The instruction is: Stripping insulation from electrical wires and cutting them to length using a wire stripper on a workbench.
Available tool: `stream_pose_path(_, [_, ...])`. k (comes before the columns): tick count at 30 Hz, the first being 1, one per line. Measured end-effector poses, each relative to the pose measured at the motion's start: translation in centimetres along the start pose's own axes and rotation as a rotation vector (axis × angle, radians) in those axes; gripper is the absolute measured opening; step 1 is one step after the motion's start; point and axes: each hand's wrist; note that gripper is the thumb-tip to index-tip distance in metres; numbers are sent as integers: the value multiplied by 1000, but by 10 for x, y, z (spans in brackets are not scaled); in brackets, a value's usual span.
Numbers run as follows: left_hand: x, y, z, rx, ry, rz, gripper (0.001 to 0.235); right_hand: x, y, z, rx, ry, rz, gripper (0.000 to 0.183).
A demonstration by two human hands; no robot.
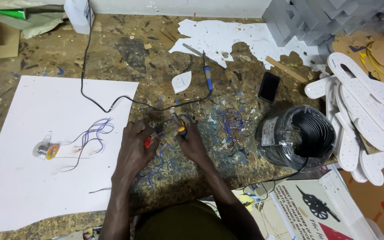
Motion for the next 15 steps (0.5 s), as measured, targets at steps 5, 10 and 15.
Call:
stream_pose_path(5, [1,-13,-4,90,24,65,14,-1,12,7,-163,39,-101,52])
stream_pose_path(10, [2,-17,-14,-36,598,166,30,-6,11,7,216,22,-68,33])
stream_pose_path(15, [-29,-31,50,-607,558,-257,14,2,50,24,639,-147,64,35])
Point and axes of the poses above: each hand's wrist, its own x-axis towards the middle knuckle, its own z-axis out of the palm, y = z × x
